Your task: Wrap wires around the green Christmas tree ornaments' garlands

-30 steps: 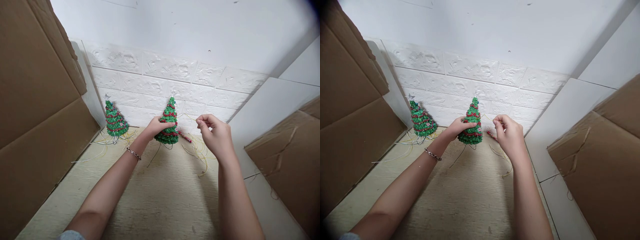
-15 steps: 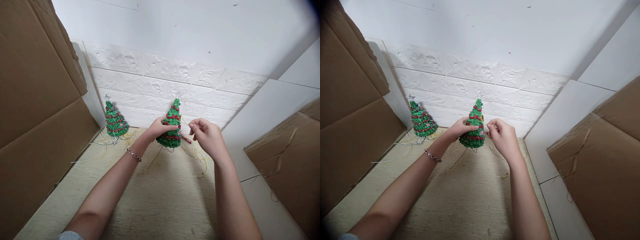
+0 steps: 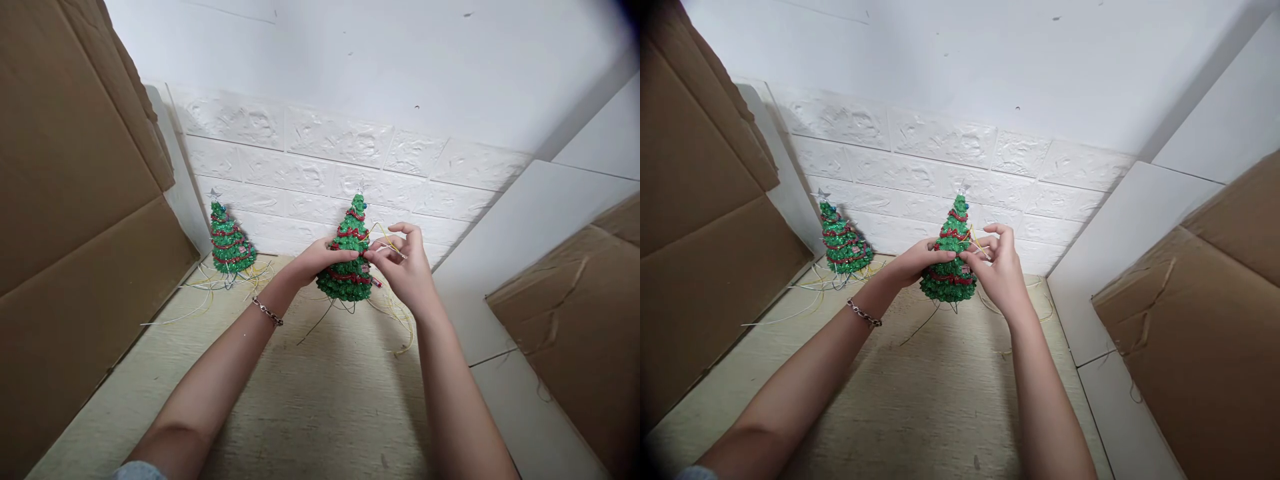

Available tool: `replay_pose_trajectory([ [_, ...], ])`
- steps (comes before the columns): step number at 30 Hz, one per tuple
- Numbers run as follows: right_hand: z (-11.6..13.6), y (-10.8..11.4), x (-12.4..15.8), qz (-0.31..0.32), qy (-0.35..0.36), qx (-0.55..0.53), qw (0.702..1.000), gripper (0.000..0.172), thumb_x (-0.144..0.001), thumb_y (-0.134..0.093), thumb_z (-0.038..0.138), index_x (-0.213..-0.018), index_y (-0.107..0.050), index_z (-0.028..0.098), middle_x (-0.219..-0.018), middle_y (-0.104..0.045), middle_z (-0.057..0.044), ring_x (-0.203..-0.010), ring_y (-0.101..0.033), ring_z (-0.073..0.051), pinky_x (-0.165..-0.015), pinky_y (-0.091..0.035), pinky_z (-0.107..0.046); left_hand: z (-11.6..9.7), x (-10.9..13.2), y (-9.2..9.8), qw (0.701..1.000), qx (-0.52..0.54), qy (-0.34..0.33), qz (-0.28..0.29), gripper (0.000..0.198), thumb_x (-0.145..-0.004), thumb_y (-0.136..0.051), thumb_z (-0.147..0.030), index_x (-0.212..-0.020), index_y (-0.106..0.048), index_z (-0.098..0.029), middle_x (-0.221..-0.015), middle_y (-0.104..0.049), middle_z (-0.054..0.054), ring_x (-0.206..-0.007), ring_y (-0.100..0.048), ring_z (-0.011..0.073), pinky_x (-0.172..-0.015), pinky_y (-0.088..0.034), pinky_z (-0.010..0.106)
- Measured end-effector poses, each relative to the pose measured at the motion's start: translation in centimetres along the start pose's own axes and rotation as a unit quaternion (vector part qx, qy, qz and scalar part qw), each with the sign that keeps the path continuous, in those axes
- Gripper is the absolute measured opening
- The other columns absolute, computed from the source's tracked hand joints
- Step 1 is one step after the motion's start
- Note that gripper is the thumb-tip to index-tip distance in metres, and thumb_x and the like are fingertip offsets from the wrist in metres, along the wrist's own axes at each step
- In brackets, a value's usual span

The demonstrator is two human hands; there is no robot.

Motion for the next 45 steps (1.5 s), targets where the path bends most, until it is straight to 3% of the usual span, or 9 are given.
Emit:
replay_pose_trajectory([
  [3,-0.4,-0.3,-0.3,-0.054,0.026,0.041,0.997,0.04,-0.075,-0.064,0.034,-0.109,-0.044,0.026,-0.077,-0.059,0.004,-0.063,-0.057,-0.012,-0.065,-0.049,-0.03,0.2,0.0,-0.1,1.0,0.001,0.013,0.019,0.044,-0.063,-0.079,-0.033,-0.101,-0.067,-0.014,-0.097,-0.071,0.011,-0.084,-0.066,0.0196,-0.081,-0.048,0.034],
  [9,-0.6,-0.3,-0.3,-0.072,0.051,0.087,0.992,0.013,-0.081,-0.057,0.03,-0.09,-0.062,0.022,-0.083,-0.065,-0.001,-0.074,-0.061,-0.015,-0.072,-0.05,-0.033,0.4,-0.1,-0.3,0.999,-0.027,0.032,0.009,0.04,-0.062,-0.08,-0.032,-0.096,-0.069,-0.015,-0.094,-0.071,0.01,-0.081,-0.065,0.0189,-0.08,-0.049,0.034],
  [12,-0.3,-0.3,-0.2,-0.085,0.106,0.136,0.981,0.008,-0.081,-0.055,0.023,-0.083,-0.063,0.022,-0.084,-0.065,-0.002,-0.081,-0.061,-0.016,-0.074,-0.049,-0.033,0.5,-0.1,-0.3,0.999,-0.027,0.039,0.003,0.042,-0.062,-0.08,-0.034,-0.097,-0.069,-0.014,-0.094,-0.071,0.011,-0.08,-0.065,0.0187,-0.08,-0.048,0.035],
  [19,-0.4,-1.1,0.0,-0.106,0.157,0.176,0.966,0.009,-0.084,-0.052,0.023,-0.081,-0.06,0.024,-0.084,-0.063,-0.002,-0.082,-0.06,-0.017,-0.073,-0.049,-0.032,0.7,-0.2,0.1,0.999,-0.028,0.034,-0.003,0.042,-0.063,-0.079,-0.037,-0.097,-0.069,-0.014,-0.096,-0.071,0.011,-0.084,-0.065,0.0196,-0.081,-0.047,0.034],
  [25,-1.9,-2.0,0.1,-0.099,0.113,0.133,0.98,0.012,-0.086,-0.048,0.029,-0.089,-0.058,0.022,-0.085,-0.064,-0.003,-0.08,-0.062,-0.016,-0.074,-0.05,-0.033,0.2,0.0,0.2,0.999,-0.008,0.053,-0.002,0.04,-0.062,-0.079,-0.033,-0.095,-0.069,-0.014,-0.094,-0.071,0.011,-0.079,-0.065,0.0181,-0.076,-0.048,0.032],
  [30,-1.9,-1.9,0.0,-0.166,0.126,0.102,0.973,0.01,-0.084,-0.054,0.03,-0.082,-0.06,0.022,-0.085,-0.065,-0.003,-0.084,-0.061,-0.017,-0.078,-0.05,-0.034,0.2,0.1,0.3,0.998,-0.019,0.064,0.002,0.041,-0.061,-0.08,-0.035,-0.095,-0.069,-0.015,-0.094,-0.071,0.011,-0.081,-0.066,0.0188,-0.08,-0.049,0.034],
  [37,-1.9,-2.5,0.4,-0.139,0.062,0.065,0.986,0.011,-0.081,-0.056,0.032,-0.085,-0.061,0.022,-0.086,-0.068,-0.003,-0.082,-0.065,-0.017,-0.076,-0.054,-0.034,0.5,0.0,0.3,0.999,-0.011,0.047,0.006,0.041,-0.063,-0.079,-0.034,-0.097,-0.068,-0.014,-0.095,-0.07,0.01,-0.082,-0.065,0.0185,-0.08,-0.048,0.034],
  [42,-1.6,-2.2,0.3,-0.149,0.178,0.2,0.952,0.007,-0.081,-0.056,0.026,-0.08,-0.062,0.022,-0.089,-0.068,-0.004,-0.09,-0.063,-0.019,-0.085,-0.049,-0.038,0.3,-0.1,0.4,0.999,-0.031,0.031,-0.005,0.041,-0.063,-0.078,-0.034,-0.098,-0.068,-0.014,-0.095,-0.07,0.009,-0.083,-0.063,0.0182,-0.079,-0.047,0.032],
  [45,-1.4,-2.1,0.2,-0.131,0.232,0.245,0.932,0.011,-0.082,-0.056,0.031,-0.079,-0.062,0.023,-0.09,-0.068,-0.005,-0.09,-0.062,-0.02,-0.084,-0.047,-0.039,0.2,0.0,0.5,0.999,-0.043,0.019,-0.011,0.041,-0.064,-0.078,-0.035,-0.097,-0.068,-0.015,-0.094,-0.069,0.008,-0.084,-0.062,0.0178,-0.079,-0.045,0.031],
])
Point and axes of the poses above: each hand's wrist, its own x-axis away from the middle knuckle, its own y-axis out of the back of the hand, z = x × y, the point moved 2 cm from there along -x, towards the middle knuckle
